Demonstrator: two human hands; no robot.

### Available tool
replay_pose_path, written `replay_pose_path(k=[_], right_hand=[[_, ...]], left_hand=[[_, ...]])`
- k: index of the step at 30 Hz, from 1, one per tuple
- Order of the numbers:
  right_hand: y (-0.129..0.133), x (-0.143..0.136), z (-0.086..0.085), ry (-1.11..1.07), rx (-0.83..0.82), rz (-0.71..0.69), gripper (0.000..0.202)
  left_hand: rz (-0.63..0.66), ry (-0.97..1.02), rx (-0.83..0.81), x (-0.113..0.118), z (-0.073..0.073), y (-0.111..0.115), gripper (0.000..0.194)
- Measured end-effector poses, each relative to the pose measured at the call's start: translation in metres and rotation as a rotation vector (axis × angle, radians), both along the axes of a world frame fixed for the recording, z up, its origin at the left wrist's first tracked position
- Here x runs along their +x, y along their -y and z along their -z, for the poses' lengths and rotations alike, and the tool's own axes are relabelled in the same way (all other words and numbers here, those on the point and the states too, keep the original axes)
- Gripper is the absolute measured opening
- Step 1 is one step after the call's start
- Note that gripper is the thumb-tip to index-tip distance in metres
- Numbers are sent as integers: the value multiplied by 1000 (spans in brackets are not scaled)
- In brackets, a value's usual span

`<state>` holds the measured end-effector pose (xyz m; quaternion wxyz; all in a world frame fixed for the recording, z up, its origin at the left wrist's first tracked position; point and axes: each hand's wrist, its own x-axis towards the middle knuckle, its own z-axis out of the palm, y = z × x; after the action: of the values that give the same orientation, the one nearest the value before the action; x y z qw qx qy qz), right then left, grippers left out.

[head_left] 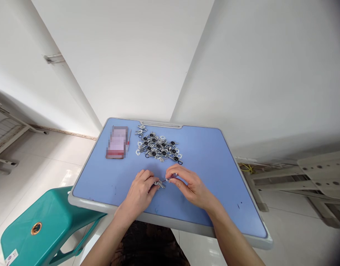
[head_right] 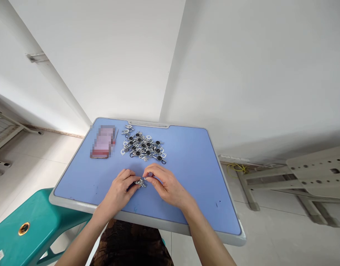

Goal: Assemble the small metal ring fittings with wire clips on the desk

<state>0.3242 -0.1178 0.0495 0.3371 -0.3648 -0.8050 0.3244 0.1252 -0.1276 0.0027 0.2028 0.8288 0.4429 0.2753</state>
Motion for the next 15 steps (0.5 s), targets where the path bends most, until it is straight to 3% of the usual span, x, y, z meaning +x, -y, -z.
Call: replay_pose_path(k=[7, 15], right_hand=[[-1, -2, -2, 3, 65, -14, 14], [-2, -7, 18, 62, 308, 108, 25]], left_hand=[[-2, -5, -8, 0, -1, 0, 16], [-6, 13, 8, 0, 2, 0, 15]])
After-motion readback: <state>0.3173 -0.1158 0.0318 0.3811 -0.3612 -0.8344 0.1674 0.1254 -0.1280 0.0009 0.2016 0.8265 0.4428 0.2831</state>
